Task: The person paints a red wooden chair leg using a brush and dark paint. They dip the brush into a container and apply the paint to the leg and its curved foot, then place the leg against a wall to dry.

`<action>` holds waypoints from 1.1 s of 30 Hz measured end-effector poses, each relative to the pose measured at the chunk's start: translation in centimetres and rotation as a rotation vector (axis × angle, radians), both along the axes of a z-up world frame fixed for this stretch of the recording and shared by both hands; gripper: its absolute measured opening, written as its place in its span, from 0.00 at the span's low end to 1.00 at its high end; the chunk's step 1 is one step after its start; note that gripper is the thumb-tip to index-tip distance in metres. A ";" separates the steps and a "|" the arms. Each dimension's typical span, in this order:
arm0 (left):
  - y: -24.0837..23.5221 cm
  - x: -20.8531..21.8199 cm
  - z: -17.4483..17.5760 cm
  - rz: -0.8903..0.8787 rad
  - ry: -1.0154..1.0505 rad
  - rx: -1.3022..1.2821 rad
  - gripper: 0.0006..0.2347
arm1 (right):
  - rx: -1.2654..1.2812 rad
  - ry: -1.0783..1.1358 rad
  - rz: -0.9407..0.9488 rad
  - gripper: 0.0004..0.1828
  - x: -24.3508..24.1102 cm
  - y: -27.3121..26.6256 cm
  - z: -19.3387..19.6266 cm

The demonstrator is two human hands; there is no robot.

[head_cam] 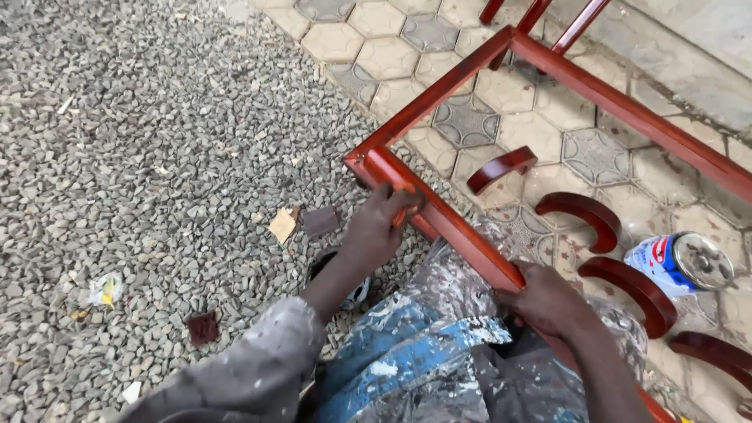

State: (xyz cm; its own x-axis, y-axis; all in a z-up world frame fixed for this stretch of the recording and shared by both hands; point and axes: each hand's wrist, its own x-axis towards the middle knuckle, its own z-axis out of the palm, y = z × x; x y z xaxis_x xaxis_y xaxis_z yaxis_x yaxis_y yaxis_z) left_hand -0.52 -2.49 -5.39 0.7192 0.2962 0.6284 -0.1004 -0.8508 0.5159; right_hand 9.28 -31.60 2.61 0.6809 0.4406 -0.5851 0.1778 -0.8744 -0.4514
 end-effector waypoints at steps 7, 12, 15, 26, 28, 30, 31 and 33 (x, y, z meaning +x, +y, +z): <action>9.1 2.6 1.0 0.300 0.190 -0.064 0.02 | -0.037 -0.003 -0.010 0.30 -0.8 0.3 0.0; 0.8 1.5 4.6 -0.066 0.253 0.376 0.02 | -0.052 -0.026 0.023 0.28 -0.4 0.8 -0.1; 4.3 2.9 4.1 -0.117 0.261 0.200 0.03 | -0.067 -0.046 -0.005 0.32 -0.7 0.4 -0.6; -2.7 0.7 0.5 -0.110 0.221 0.118 0.07 | -0.088 -0.071 -0.011 0.32 -1.2 0.9 0.6; -0.9 0.4 2.9 -0.063 0.190 0.107 0.08 | -0.098 -0.061 -0.009 0.33 -0.9 0.9 0.5; 3.2 1.1 2.2 -0.014 0.163 0.093 0.08 | -0.112 -0.045 -0.006 0.33 -0.9 0.7 0.8; 6.5 2.0 0.6 0.183 0.210 -0.055 0.07 | -0.098 -0.036 -0.017 0.34 -1.0 0.7 1.1; 9.7 2.3 -0.7 0.384 0.246 -0.198 0.08 | -0.078 -0.032 -0.027 0.34 -1.0 0.7 1.4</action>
State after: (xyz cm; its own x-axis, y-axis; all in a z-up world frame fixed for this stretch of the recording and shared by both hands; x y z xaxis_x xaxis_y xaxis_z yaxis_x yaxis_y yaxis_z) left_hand 1.77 7.18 -6.13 0.6544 0.6654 0.3591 0.3459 -0.6858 0.6403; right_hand 8.28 -30.94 4.01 0.7108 0.3752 -0.5950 0.1664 -0.9116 -0.3760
